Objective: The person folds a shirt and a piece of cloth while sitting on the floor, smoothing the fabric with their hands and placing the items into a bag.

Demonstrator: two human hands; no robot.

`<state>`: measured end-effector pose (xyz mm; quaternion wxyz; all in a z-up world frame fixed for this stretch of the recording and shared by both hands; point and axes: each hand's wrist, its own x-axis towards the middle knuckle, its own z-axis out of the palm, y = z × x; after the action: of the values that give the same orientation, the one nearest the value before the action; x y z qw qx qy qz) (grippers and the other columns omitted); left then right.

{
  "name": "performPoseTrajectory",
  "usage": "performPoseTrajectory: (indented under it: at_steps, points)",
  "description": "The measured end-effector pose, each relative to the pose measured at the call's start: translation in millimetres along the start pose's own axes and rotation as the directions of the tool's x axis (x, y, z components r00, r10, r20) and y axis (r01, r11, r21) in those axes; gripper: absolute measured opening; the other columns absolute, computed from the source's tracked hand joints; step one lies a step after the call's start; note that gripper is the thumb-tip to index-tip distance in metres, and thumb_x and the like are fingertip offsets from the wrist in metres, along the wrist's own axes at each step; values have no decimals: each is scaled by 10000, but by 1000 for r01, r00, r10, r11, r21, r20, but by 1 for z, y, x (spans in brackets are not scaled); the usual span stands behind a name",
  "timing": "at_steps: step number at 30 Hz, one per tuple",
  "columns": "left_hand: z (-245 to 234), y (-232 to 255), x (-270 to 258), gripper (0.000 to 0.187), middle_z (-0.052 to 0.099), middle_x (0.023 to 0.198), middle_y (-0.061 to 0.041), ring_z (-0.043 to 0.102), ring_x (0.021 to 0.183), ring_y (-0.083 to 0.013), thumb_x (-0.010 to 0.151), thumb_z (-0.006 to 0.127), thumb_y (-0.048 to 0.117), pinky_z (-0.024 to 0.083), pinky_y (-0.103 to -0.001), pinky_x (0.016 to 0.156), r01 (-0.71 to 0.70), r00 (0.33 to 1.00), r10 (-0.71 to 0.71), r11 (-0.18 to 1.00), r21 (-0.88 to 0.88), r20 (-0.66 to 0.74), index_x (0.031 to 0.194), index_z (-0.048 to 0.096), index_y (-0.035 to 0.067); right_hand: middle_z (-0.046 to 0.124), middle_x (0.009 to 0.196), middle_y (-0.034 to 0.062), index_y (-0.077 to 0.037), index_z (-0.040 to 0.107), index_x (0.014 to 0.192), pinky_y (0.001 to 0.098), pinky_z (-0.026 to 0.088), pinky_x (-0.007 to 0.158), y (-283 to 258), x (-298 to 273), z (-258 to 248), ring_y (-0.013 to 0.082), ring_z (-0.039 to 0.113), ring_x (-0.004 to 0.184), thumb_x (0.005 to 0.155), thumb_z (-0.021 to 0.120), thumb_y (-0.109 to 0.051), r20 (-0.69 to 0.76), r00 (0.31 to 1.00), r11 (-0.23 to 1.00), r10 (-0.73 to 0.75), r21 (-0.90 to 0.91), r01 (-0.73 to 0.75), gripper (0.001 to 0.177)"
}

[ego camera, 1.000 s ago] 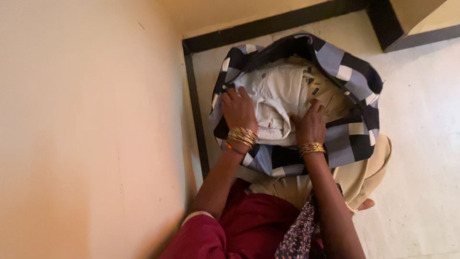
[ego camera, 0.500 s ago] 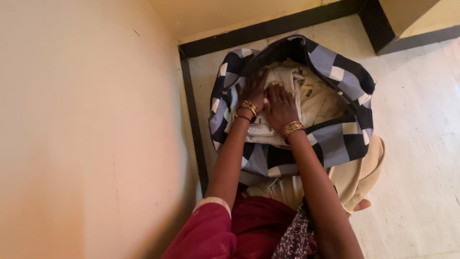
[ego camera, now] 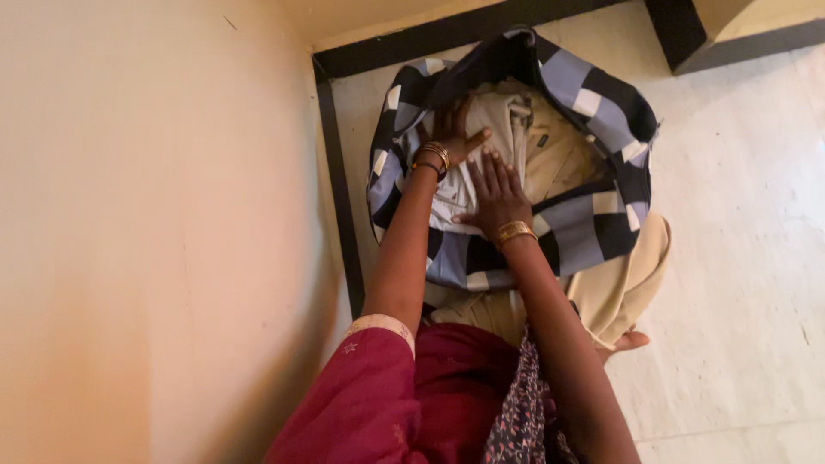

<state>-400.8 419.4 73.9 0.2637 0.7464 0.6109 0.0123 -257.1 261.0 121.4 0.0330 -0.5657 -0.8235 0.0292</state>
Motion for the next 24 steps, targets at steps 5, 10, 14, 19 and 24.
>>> performPoseTrajectory:
  at_steps: [5,10,14,19,24]
  points:
    - [16,20,-30,954,132,1743,-39,79,1614,-373,923,370,829,49,-734,1235,61,979,-66,998,-32,-195,1681,21,366,190,1690,174,-110,246,1632,494,188,1260,-2,-23,-21,335,161,1554,744,565,-841,-45,999,999,12,-39,-14,1194]
    - [-6,56,-85,1213,-130,1730,-99,-122,1576,-414,720,612,895,15,-848,1090,70,998,-70,998,2,8,1621,-18,384,370,1579,343,79,337,1628,480,405,1117,11,-81,-52,461,423,1392,912,652,-687,-298,912,951,283,213,-226,1095]
    - [-28,76,-100,1365,-239,1703,-135,-193,1539,-504,618,674,918,87,-904,1010,-76,991,64,992,102,121,1629,-84,403,669,1218,144,-44,658,1168,439,467,1003,-4,-92,-85,324,589,1199,837,681,-668,66,954,956,292,-7,-292,707]
    - [-23,96,-94,1413,-326,1676,-107,-251,1530,-501,605,722,887,84,-916,1018,75,991,-95,979,188,99,1603,-168,432,723,861,67,-105,747,784,412,450,907,-34,-93,-94,274,622,1001,775,739,-558,158,979,991,125,-73,-115,453]
    - [-20,93,-90,1392,-326,1669,-145,-266,1515,-517,650,728,863,55,-914,1017,59,996,-68,986,153,56,1609,-168,398,709,929,18,-169,737,823,394,453,878,-41,-124,-113,248,612,1014,796,658,-221,274,934,955,-227,-126,269,99]
